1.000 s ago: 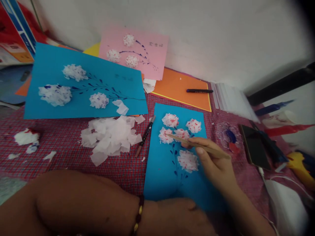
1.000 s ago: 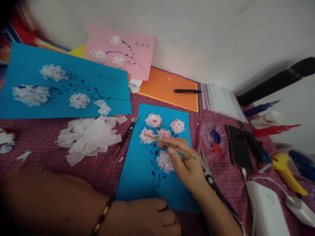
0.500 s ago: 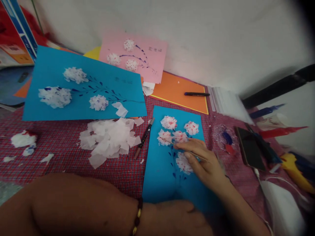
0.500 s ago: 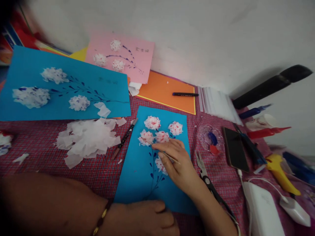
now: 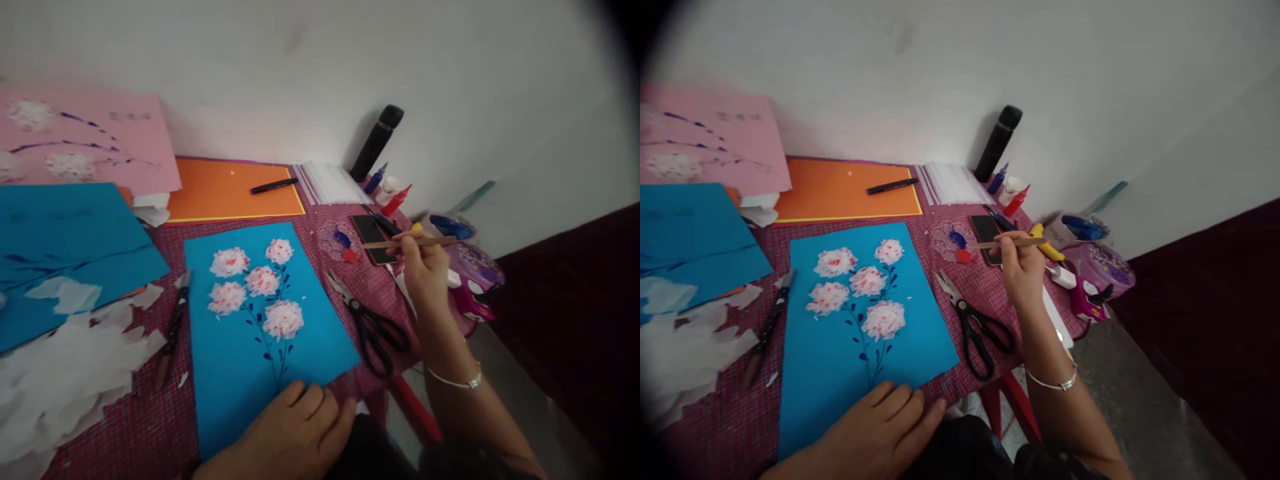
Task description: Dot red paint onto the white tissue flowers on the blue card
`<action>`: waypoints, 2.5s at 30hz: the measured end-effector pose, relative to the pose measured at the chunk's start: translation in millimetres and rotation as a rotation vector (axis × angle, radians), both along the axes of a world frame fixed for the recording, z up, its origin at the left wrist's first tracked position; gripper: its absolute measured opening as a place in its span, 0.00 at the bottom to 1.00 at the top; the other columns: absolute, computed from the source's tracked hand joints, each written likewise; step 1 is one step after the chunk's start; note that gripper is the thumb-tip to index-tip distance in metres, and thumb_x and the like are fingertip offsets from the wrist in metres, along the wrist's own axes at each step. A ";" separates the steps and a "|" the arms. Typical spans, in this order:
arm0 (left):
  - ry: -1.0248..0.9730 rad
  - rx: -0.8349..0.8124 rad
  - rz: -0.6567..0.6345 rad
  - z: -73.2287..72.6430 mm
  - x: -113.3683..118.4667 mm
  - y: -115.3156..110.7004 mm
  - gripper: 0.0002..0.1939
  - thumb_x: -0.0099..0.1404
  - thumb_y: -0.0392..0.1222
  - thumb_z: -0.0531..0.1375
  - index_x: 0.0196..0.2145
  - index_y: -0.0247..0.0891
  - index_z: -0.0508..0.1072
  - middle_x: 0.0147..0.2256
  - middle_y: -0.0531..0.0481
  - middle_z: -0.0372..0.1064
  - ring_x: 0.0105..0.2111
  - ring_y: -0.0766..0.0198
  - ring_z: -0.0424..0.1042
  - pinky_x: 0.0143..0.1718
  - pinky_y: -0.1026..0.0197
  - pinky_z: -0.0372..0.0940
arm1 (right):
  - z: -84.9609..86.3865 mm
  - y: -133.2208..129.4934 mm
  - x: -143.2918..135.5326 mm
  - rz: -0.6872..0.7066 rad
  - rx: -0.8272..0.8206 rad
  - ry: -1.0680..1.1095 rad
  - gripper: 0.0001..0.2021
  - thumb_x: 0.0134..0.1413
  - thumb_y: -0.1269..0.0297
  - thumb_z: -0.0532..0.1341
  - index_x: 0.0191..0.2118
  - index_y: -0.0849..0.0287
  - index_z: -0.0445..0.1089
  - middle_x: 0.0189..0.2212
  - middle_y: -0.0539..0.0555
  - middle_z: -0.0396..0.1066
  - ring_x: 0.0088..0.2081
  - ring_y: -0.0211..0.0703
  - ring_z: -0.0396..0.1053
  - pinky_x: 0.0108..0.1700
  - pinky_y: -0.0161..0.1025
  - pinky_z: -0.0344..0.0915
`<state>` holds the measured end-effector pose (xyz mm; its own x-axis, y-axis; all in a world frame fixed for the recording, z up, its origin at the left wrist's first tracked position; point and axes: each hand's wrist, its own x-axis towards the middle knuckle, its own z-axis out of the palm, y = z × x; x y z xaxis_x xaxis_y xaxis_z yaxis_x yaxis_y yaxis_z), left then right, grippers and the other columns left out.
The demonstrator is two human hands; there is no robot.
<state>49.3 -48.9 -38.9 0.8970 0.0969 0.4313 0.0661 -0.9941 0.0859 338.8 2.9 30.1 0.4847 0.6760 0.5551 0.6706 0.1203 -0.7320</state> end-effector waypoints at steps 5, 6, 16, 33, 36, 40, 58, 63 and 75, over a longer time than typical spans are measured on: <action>0.000 0.010 -0.006 -4.6 -0.7 -1.7 0.13 0.70 0.39 0.52 0.48 0.33 0.70 0.38 0.49 0.71 0.35 0.62 0.65 0.37 0.57 0.57 | -33.5 -4.0 15.3 -0.026 -0.182 -0.012 0.13 0.61 0.56 0.54 0.37 0.58 0.70 0.26 0.52 0.73 0.29 0.42 0.72 0.35 0.40 0.67; -0.007 0.015 -0.005 -5.4 -0.7 -1.6 0.12 0.70 0.39 0.52 0.46 0.33 0.71 0.38 0.49 0.71 0.35 0.62 0.65 0.37 0.57 0.57 | -37.9 -3.1 16.7 -0.020 -0.202 -0.018 0.13 0.61 0.56 0.53 0.38 0.58 0.70 0.27 0.53 0.73 0.30 0.43 0.72 0.36 0.41 0.67; -0.001 0.014 -0.024 -3.6 -0.7 -0.2 0.11 0.69 0.40 0.55 0.44 0.34 0.72 0.36 0.49 0.72 0.33 0.61 0.64 0.34 0.57 0.56 | -44.9 1.6 21.5 0.048 -0.287 -0.061 0.14 0.61 0.57 0.52 0.35 0.59 0.72 0.32 0.55 0.74 0.33 0.44 0.71 0.40 0.42 0.65; 0.085 0.005 -0.031 3.8 -2.5 -0.8 0.09 0.69 0.40 0.55 0.43 0.34 0.71 0.36 0.48 0.69 0.33 0.62 0.63 0.31 0.57 0.54 | -41.3 -2.7 21.0 0.028 -0.119 0.263 0.12 0.59 0.57 0.55 0.39 0.61 0.70 0.26 0.52 0.74 0.29 0.40 0.73 0.37 0.41 0.70; 0.137 -0.003 -0.041 14.2 -5.5 -0.1 0.09 0.69 0.39 0.55 0.43 0.33 0.71 0.37 0.48 0.69 0.34 0.62 0.64 0.32 0.58 0.55 | -29.7 -1.2 9.8 0.055 -0.036 0.410 0.10 0.58 0.59 0.57 0.37 0.60 0.71 0.25 0.51 0.73 0.26 0.38 0.72 0.34 0.38 0.69; 0.136 -0.015 -0.062 22.6 -8.0 1.9 0.08 0.69 0.38 0.54 0.40 0.33 0.72 0.38 0.47 0.68 0.34 0.63 0.64 0.32 0.59 0.56 | -8.8 11.4 -25.5 0.187 0.031 0.448 0.08 0.57 0.61 0.60 0.36 0.59 0.73 0.26 0.51 0.74 0.27 0.36 0.71 0.33 0.35 0.67; 0.060 -0.047 -0.051 5.6 -1.1 1.0 0.10 0.70 0.39 0.55 0.40 0.33 0.74 0.38 0.47 0.69 0.31 0.64 0.63 0.29 0.59 0.54 | -27.0 51.0 -92.6 0.324 -0.124 -0.040 0.11 0.62 0.60 0.54 0.36 0.58 0.70 0.27 0.51 0.73 0.30 0.42 0.71 0.35 0.40 0.65; 0.026 -0.019 -0.046 0.3 -0.2 0.6 0.09 0.69 0.39 0.55 0.38 0.33 0.73 0.36 0.48 0.68 0.31 0.64 0.62 0.29 0.59 0.53 | -31.7 57.3 -90.7 0.374 -0.154 -0.082 0.11 0.62 0.60 0.54 0.36 0.58 0.71 0.28 0.52 0.74 0.32 0.42 0.72 0.37 0.40 0.65; -0.028 -0.028 -0.025 -2.6 2.6 -0.8 0.07 0.68 0.39 0.57 0.33 0.35 0.71 0.31 0.51 0.66 0.29 0.64 0.62 0.27 0.59 0.50 | -36.7 64.0 -88.7 0.416 -0.184 -0.118 0.12 0.62 0.61 0.53 0.42 0.58 0.72 0.33 0.55 0.76 0.38 0.45 0.73 0.41 0.42 0.67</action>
